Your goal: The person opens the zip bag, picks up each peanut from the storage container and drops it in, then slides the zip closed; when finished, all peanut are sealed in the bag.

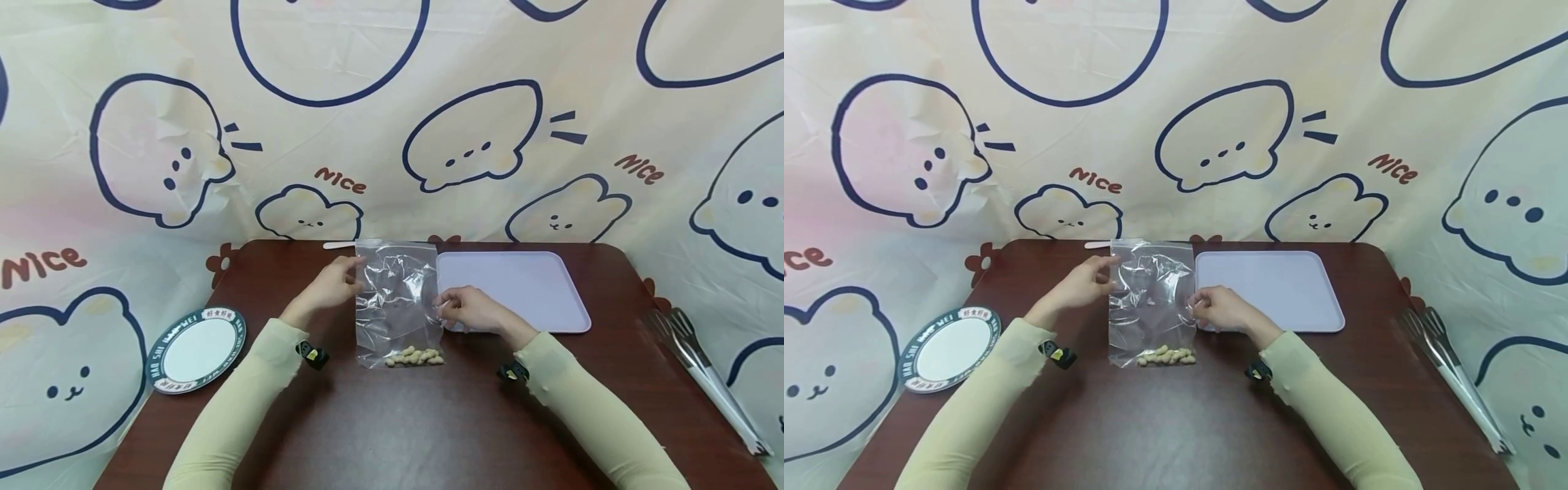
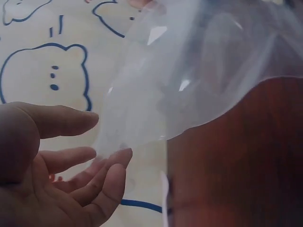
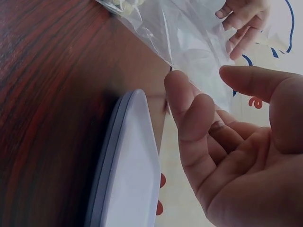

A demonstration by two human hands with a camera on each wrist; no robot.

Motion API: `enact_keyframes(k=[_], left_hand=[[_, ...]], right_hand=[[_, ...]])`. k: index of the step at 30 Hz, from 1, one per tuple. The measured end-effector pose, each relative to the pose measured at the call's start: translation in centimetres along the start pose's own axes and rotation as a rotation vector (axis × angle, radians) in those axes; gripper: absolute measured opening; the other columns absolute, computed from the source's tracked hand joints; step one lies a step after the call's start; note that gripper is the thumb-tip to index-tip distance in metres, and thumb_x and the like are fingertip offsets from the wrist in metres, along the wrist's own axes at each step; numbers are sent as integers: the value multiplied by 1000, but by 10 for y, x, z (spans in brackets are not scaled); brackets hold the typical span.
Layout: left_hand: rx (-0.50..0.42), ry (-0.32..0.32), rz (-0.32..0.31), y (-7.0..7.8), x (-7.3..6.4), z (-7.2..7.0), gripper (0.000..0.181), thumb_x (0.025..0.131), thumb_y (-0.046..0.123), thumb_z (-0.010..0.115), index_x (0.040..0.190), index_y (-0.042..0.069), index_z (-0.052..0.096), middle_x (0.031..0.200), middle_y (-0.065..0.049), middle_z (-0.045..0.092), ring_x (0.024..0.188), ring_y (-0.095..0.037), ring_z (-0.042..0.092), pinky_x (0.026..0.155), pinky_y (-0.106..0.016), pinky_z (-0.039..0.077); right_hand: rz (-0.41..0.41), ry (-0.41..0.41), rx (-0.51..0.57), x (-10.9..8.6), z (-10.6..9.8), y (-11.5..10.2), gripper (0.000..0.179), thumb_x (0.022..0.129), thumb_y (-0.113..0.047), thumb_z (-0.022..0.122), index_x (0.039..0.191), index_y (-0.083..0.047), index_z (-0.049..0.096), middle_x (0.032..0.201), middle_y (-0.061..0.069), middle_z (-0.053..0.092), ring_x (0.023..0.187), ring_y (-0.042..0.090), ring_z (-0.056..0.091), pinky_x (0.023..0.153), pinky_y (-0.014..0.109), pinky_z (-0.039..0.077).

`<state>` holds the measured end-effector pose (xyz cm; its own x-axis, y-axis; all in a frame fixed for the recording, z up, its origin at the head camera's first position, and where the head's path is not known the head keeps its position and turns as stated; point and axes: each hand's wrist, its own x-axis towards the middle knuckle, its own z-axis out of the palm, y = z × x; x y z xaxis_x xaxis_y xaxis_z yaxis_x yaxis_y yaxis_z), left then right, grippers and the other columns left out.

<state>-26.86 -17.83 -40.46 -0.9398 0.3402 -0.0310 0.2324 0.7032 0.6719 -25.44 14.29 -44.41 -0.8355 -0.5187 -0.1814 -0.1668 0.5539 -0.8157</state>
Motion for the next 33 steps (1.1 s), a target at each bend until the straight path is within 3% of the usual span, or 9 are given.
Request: enact_keyframes(k=[7, 12, 17, 21, 24, 29, 33], left_hand=[[-11, -4, -24, -7, 2, 13, 69, 90, 10, 68, 152, 3, 39, 155, -25, 30, 115, -36, 65, 87, -38, 57], [23, -43, -26, -8, 0, 21, 69, 91, 13, 69, 152, 3, 39, 159, -27, 24, 116, -35, 65, 89, -41, 56], [110, -138, -51, -8, -5, 25, 74, 90, 18, 70, 154, 3, 35, 161, -30, 17, 135, -43, 48, 107, -53, 44], [202, -242, -37, -9, -9, 28, 75, 89, 20, 73, 153, 6, 38, 163, -29, 15, 146, -50, 27, 114, -61, 31], [266, -323, 0, -8, -11, 32, 75, 87, 23, 76, 152, 11, 42, 163, -26, 19, 146, -51, 24, 114, -63, 30], [333, -438, -10, -8, -15, 40, 77, 84, 25, 80, 152, 18, 44, 164, -23, 20, 150, -47, 19, 115, -60, 29], [376, -466, -50, -7, -18, 45, 80, 84, 23, 80, 154, 21, 41, 166, -21, 16, 152, -44, 15, 116, -57, 30]], right_hand=[[6, -66, -43, -1, 0, 4, 42, 95, -19, 61, 131, 1, 59, 82, 8, 72, 66, 18, 64, 50, 33, 49], [15, -81, -71, -1, -1, 2, 51, 95, -22, 61, 139, 3, 53, 84, 7, 72, 71, 20, 66, 48, 33, 48], [25, -83, -97, 0, -3, 2, 54, 96, -25, 61, 141, 2, 52, 91, 9, 75, 72, 19, 67, 48, 30, 47], [13, -41, -154, -2, -6, 2, 45, 96, -25, 61, 134, -1, 61, 97, 5, 75, 76, 15, 69, 66, 29, 50], [-21, -28, -170, -3, -6, 1, 36, 96, -22, 61, 125, -3, 67, 97, 6, 75, 77, 13, 69, 76, 28, 49], [-29, -116, -120, -5, -1, 0, 31, 97, -19, 60, 122, -4, 69, 103, 11, 75, 79, 18, 72, 62, 29, 49], [-12, -199, -137, -4, 7, 0, 29, 99, -20, 58, 121, -7, 70, 106, 9, 75, 79, 20, 73, 53, 28, 45]])
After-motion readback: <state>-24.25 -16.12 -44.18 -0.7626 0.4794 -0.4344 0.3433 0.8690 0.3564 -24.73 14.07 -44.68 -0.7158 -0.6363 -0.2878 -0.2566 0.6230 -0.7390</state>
